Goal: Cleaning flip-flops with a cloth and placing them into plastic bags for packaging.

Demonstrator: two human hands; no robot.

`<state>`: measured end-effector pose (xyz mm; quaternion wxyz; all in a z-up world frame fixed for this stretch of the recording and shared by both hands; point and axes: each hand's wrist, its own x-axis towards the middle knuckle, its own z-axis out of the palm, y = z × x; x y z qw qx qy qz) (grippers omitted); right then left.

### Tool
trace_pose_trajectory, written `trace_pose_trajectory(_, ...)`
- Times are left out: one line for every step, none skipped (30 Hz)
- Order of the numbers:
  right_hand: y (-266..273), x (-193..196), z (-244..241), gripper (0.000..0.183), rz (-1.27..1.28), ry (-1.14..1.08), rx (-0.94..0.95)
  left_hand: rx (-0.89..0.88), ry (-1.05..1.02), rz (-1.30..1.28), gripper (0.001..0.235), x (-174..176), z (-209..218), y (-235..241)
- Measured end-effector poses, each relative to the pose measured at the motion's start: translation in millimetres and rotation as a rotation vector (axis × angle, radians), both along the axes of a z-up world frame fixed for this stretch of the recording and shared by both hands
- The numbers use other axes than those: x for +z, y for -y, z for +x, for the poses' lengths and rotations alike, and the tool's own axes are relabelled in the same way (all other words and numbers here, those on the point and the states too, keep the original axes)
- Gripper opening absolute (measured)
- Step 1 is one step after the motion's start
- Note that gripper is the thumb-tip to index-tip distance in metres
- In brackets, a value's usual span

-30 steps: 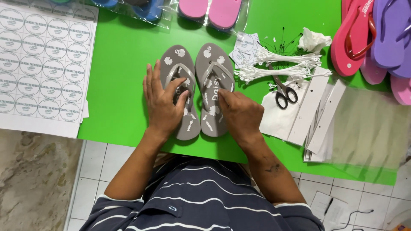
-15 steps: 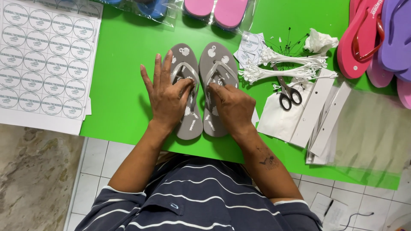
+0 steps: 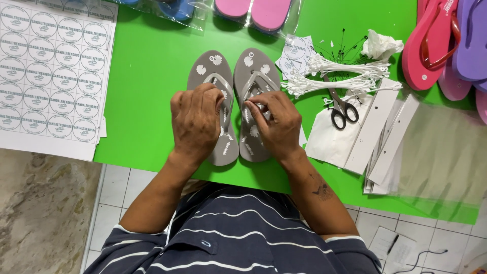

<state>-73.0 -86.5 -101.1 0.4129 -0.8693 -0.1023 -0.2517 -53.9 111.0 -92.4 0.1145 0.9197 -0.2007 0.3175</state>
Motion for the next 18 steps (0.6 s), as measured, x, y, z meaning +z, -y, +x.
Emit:
trace_pose_trajectory(-3.9,7.8,0.6,0.006,0.001,0.0,-0.001,-0.001,0.0,0.001,0.02,4.2,0.6,5.3)
trace_pose_trajectory(-7.8,15.6,1.5,0.007,0.107,-0.029,0.019,-0.078,-0.072,-0.124,0.019,8.5,1.3,10.6)
trace_pose_trajectory(-11.8,23.5,2.4,0.009,0.214,-0.058,0.04,-0.156,-0.145,-0.249,0.018,12.9,2.0,15.8)
trace_pose_trajectory(-15.6,26.7,3.4,0.009,0.215,-0.056,0.04,-0.155,-0.142,-0.248,0.018,9.5,3.0,19.4)
trace_pose_trajectory(-19.3,30.0,4.4,0.01,0.33,-0.096,0.04,-0.23,-0.329,-0.576,0.017,6.0,4.2,23.2)
trace_pose_trajectory(-22.5,33.2,5.0,0.012,0.445,-0.137,0.038,-0.305,-0.518,-0.905,0.016,2.5,5.1,27.4)
trace_pose_trajectory(-24.8,32.7,5.4,0.012,0.445,-0.136,0.037,-0.307,-0.518,-0.904,0.016,2.8,7.1,30.2)
trace_pose_trajectory(-26.8,32.2,5.9,0.01,0.493,-0.136,0.033,-0.316,-0.568,-1.035,0.014,3.2,9.1,33.3)
trace_pose_trajectory(-28.8,31.6,6.5,0.009,0.541,-0.137,0.029,-0.325,-0.618,-1.166,0.012,3.4,11.2,36.5)
trace_pose_trajectory(-28.1,29.4,7.1,0.009,0.541,-0.136,0.027,-0.327,-0.619,-1.166,0.012,2.2,10.7,37.6)
trace_pose_trajectory(-27.3,27.1,7.8,0.009,0.532,-0.113,0.006,-0.34,-0.654,-1.259,0.014,0.8,10.2,38.7)
trace_pose_trajectory(-26.5,24.6,8.4,0.009,0.522,-0.09,-0.014,-0.352,-0.689,-1.351,0.019,-0.5,9.7,39.9)
trace_pose_trajectory(-25.7,22.6,9.4,0.009,0.523,-0.09,-0.017,-0.353,-0.692,-1.35,0.019,-1.8,9.1,40.6)
trace_pose_trajectory(-24.9,20.4,9.9,0.008,0.486,-0.06,-0.026,-0.346,-0.704,-1.395,0.019,-3.2,8.1,41.2)
trace_pose_trajectory(-24.3,18.1,10.4,0.008,0.45,-0.03,-0.034,-0.338,-0.716,-1.44,0.018,-4.7,6.9,41.6)
trace_pose_trajectory(-25.4,19.7,10.3,0.008,0.45,-0.033,-0.035,-0.336,-0.719,-1.44,0.018,-4.8,6.7,41.7)
trace_pose_trajectory(-26.8,21.2,10.2,0.008,0.463,-0.04,-0.035,-0.32,-0.727,-1.474,0.021,-5.0,6.5,41.6)
trace_pose_trajectory(-28.3,22.8,10.0,0.009,0.476,-0.047,-0.035,-0.305,-0.734,-1.508,0.024,-5.2,6.1,41.3)
